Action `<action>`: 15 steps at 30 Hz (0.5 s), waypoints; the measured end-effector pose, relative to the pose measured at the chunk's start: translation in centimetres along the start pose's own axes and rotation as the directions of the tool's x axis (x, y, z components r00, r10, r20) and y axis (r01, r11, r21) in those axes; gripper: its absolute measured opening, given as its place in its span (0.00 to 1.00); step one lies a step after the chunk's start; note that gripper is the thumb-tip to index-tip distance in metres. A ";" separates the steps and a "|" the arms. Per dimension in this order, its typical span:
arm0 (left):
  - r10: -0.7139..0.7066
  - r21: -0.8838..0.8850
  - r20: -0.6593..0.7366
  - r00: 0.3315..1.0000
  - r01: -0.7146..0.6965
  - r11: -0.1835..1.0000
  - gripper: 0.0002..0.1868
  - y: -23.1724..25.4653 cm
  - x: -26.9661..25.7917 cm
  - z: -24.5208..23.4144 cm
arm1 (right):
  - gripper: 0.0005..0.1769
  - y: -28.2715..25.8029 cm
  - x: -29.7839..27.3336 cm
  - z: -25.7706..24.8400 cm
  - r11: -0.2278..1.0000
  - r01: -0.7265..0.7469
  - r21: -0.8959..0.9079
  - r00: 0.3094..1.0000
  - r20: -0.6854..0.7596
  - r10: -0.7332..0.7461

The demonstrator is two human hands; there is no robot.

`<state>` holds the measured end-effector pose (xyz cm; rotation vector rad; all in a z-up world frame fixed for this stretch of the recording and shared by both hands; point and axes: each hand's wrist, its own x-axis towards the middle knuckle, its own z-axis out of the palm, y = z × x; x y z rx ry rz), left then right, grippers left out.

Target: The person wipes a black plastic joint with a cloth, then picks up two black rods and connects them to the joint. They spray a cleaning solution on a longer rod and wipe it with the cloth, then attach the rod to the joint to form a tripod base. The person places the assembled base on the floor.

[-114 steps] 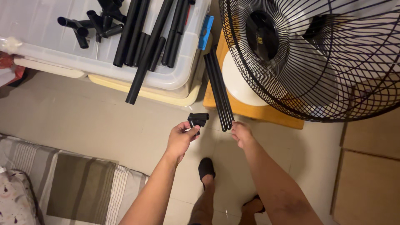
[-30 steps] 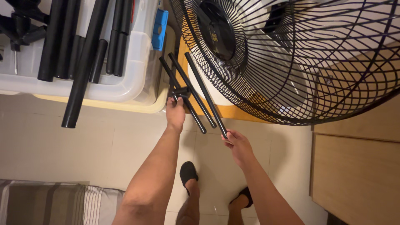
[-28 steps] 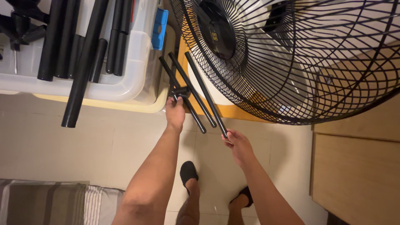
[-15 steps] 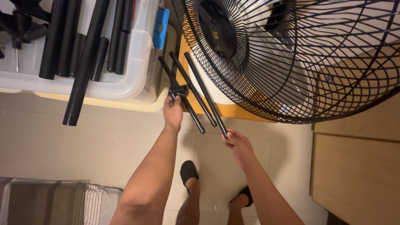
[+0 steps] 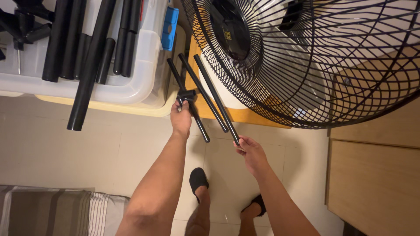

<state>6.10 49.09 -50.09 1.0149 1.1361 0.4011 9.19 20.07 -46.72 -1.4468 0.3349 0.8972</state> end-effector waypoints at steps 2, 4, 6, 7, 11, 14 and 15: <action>-0.036 -0.041 0.012 0.999 0.036 0.998 0.11 0.1 0.0 -0.1 | 0.13 0.1 0.0 0.0 1.000 0.010 -0.007 1.000 0.009 -0.010; -0.034 -0.034 0.001 0.999 0.034 0.999 0.11 0.1 0.0 -0.2 | 0.13 0.1 -0.1 0.0 1.000 0.011 -0.011 1.000 0.014 -0.011; -0.049 -0.140 0.030 0.998 0.052 0.989 0.11 0.1 -0.1 -0.4 | 0.14 0.2 -0.2 0.1 1.000 0.004 -0.012 1.000 0.012 -0.004; -0.055 -0.192 0.046 0.997 0.063 0.979 0.10 0.0 -0.1 -0.5 | 0.14 0.2 -0.2 0.1 1.000 0.006 -0.014 1.000 0.013 -0.006; -0.058 -0.085 0.002 0.998 0.058 0.995 0.10 0.1 -0.2 -0.9 | 0.14 0.0 -0.3 0.3 1.000 0.000 -0.023 1.000 0.003 0.000; -0.073 -0.071 0.002 0.997 0.073 0.995 0.10 0.2 -0.3 -1.0 | 0.14 0.0 -0.4 0.2 1.000 -0.005 -0.016 1.000 -0.003 0.005; -0.076 -0.082 0.009 0.997 0.076 0.994 0.10 0.2 -0.4 -1.1 | 0.14 0.0 -0.4 0.1 1.000 -0.005 -0.010 1.000 -0.002 0.005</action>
